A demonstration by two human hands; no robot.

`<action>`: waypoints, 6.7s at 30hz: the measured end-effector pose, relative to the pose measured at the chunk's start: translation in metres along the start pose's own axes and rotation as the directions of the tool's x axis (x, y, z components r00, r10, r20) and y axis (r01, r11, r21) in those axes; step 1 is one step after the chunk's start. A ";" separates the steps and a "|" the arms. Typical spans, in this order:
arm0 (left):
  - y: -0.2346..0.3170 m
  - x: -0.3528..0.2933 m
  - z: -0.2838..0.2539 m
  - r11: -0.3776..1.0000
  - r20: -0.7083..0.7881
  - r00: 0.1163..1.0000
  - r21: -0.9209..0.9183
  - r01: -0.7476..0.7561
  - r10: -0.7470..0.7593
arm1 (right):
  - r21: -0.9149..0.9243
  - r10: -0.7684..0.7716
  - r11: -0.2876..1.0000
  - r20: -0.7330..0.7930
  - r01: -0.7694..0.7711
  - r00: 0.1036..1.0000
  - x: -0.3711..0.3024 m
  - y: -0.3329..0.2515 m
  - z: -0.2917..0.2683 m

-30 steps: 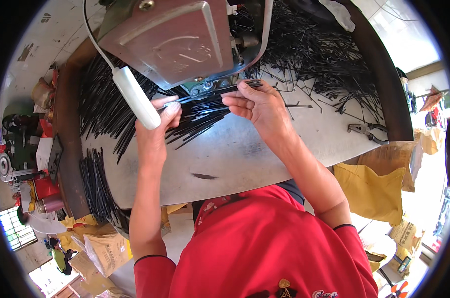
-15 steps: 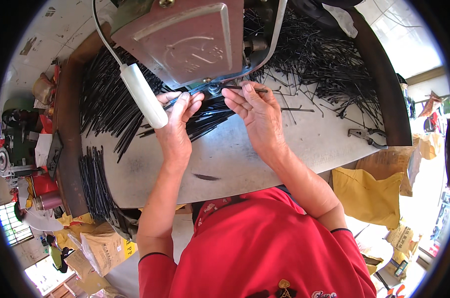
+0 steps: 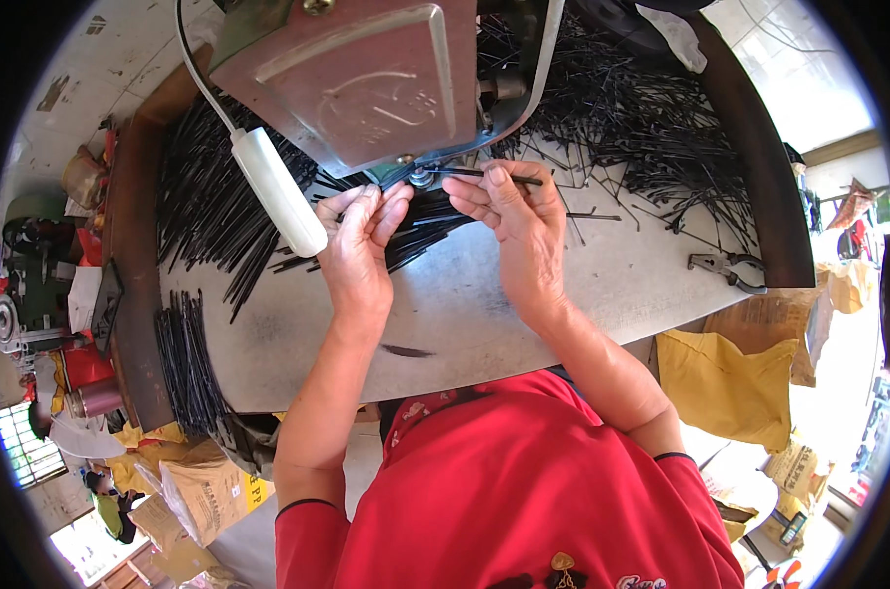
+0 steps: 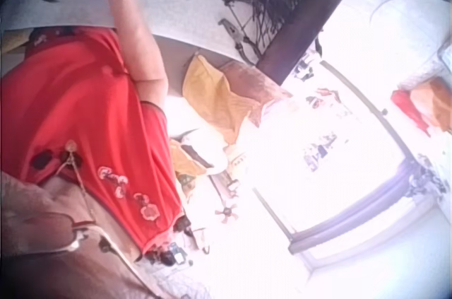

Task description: The person repeatedly picks up thin black metal rods from a pile on a workbench and uses a manual bending machine to bend them into a U-shape. The person handles the rods one by one, feeding them into the machine and removing the finished pieces.

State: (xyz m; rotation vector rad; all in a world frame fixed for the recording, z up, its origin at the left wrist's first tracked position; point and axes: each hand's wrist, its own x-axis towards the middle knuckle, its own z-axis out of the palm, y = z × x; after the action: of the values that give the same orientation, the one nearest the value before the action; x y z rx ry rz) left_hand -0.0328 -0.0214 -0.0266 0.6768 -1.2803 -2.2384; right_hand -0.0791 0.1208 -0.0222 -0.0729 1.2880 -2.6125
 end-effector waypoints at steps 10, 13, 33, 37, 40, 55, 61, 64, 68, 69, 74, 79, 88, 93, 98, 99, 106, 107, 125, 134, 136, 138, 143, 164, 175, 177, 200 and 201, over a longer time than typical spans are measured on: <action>0.001 -0.005 0.001 1.000 0.005 1.000 0.000 -0.010 0.010 | 0.026 0.016 1.000 0.007 -0.016 1.000 0.003 0.007 -0.002; -0.002 -0.003 -0.003 1.000 0.016 1.000 -0.017 0.006 -0.006 | 0.037 0.035 0.999 0.017 -0.036 0.999 0.006 0.007 -0.003; -0.001 0.007 -0.015 1.000 0.133 0.991 -0.007 -0.004 0.005 | 0.121 0.092 0.987 0.131 -0.108 0.987 0.017 0.007 -0.013; 0.003 0.008 -0.009 0.997 0.142 0.989 0.064 -0.046 0.036 | 0.147 0.128 0.979 0.094 -0.141 0.987 0.018 0.006 -0.012; 0.005 0.016 -0.014 0.996 0.155 0.988 0.089 0.008 -0.021 | 0.126 0.144 0.980 0.075 -0.153 0.987 0.017 0.009 -0.012; 0.021 0.017 0.001 0.966 0.018 0.999 0.254 0.037 -0.043 | 0.222 0.313 0.920 0.077 -0.323 0.947 0.039 -0.009 -0.021; 0.006 0.029 -0.016 0.983 0.010 0.991 -0.131 0.131 -0.130 | -0.517 0.202 0.855 0.239 -0.052 0.950 0.000 -0.039 -0.033; 0.018 0.026 -0.022 0.984 -0.004 0.995 -0.145 0.099 -0.101 | -0.844 -0.015 0.480 0.264 0.239 0.964 -0.011 -0.060 -0.077; 0.028 0.024 -0.037 0.993 -0.024 0.993 -0.038 0.111 -0.112 | -0.926 -0.251 -0.363 0.205 0.104 0.946 -0.010 -0.101 -0.133; 0.028 0.020 -0.031 0.991 -0.047 0.990 -0.037 0.129 -0.131 | -0.931 -0.304 -0.349 0.224 0.111 0.926 -0.013 -0.111 -0.137; 0.028 -0.005 -0.009 0.987 -0.011 0.988 0.048 0.152 -0.152 | -0.914 -0.443 -0.402 0.246 0.055 0.862 -0.016 -0.146 -0.154; 0.023 -0.011 -0.007 0.982 0.044 0.983 0.055 0.178 -0.181 | -0.841 -0.273 -0.527 0.305 0.123 0.912 -0.001 -0.144 -0.184; 0.015 -0.014 -0.006 0.971 0.098 0.966 0.043 0.237 -0.240 | -0.644 -0.484 -0.573 0.765 0.507 0.425 0.011 -0.138 -0.092; 0.004 -0.010 0.013 0.970 0.075 0.975 0.138 0.198 -0.210 | -0.683 -0.220 -0.148 0.728 0.715 0.649 -0.004 -0.065 -0.021; 0.002 -0.007 0.016 0.964 0.097 0.989 0.254 0.080 -0.107 | -0.773 0.112 0.622 0.246 0.125 0.963 0.008 -0.022 0.002; 0.002 -0.006 0.016 0.966 0.095 0.991 0.248 0.071 -0.097 | -0.756 0.171 0.655 0.182 0.026 0.968 0.008 -0.020 0.006; -0.003 -0.002 0.016 0.981 0.151 0.985 0.183 0.061 -0.089 | -0.625 0.213 0.775 0.118 -0.094 0.970 0.014 -0.004 0.012; -0.004 -0.002 0.016 0.983 0.145 0.985 0.170 0.067 -0.092 | -0.608 0.210 0.788 0.118 -0.096 0.971 0.015 -0.003 0.013; -0.001 0.000 0.018 0.989 0.129 0.985 0.111 0.097 -0.111 | -0.444 0.249 0.883 0.172 -0.151 0.953 0.021 0.001 0.010; 0.006 0.006 0.015 0.966 0.177 0.967 0.217 0.142 -0.182 | -0.616 0.364 0.768 0.193 -0.177 0.911 0.027 -0.015 0.016; 0.005 -0.003 0.010 0.966 0.166 0.966 0.198 0.165 -0.199 | -0.654 0.392 0.733 0.182 -0.187 0.902 0.022 -0.022 0.011; -0.001 -0.014 0.009 0.960 0.175 0.968 0.245 0.136 -0.182 | -0.662 0.381 0.723 0.142 -0.198 0.914 0.006 -0.017 -0.002; -0.005 -0.011 0.007 0.972 0.255 0.957 0.221 0.082 -0.139 | -0.535 0.346 0.822 0.195 -0.196 0.918 0.001 -0.015 -0.004; -0.010 -0.001 0.020 0.993 0.195 0.981 0.112 -0.048 0.026 | -0.465 0.434 0.837 0.242 -0.289 0.868 0.026 -0.014 0.000; -0.013 -0.010 0.023 0.999 0.141 0.990 0.051 -0.010 0.003 | -0.486 0.374 0.842 0.211 -0.235 0.903 0.012 -0.017 0.003; -0.013 -0.006 0.023 0.999 0.162 0.987 0.044 -0.006 -0.001 | -0.476 0.384 0.844 0.213 -0.248 0.898 0.016 -0.017 0.003; 0.008 -0.007 0.022 0.961 0.199 0.976 0.276 0.028 -0.085 | -0.358 0.467 0.856 0.223 -0.374 0.856 0.020 -0.014 0.002; 0.013 -0.010 0.024 0.953 0.194 0.976 0.300 0.032 -0.094 | -0.386 0.477 0.845 0.230 -0.371 0.848 0.018 -0.018 0.003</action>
State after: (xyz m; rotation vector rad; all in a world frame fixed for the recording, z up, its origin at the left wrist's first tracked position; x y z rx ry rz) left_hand -0.0382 -0.0053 -0.0022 0.6076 -1.7446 -2.2361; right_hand -0.0997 0.1250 -0.0077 -0.2233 1.4109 -1.8983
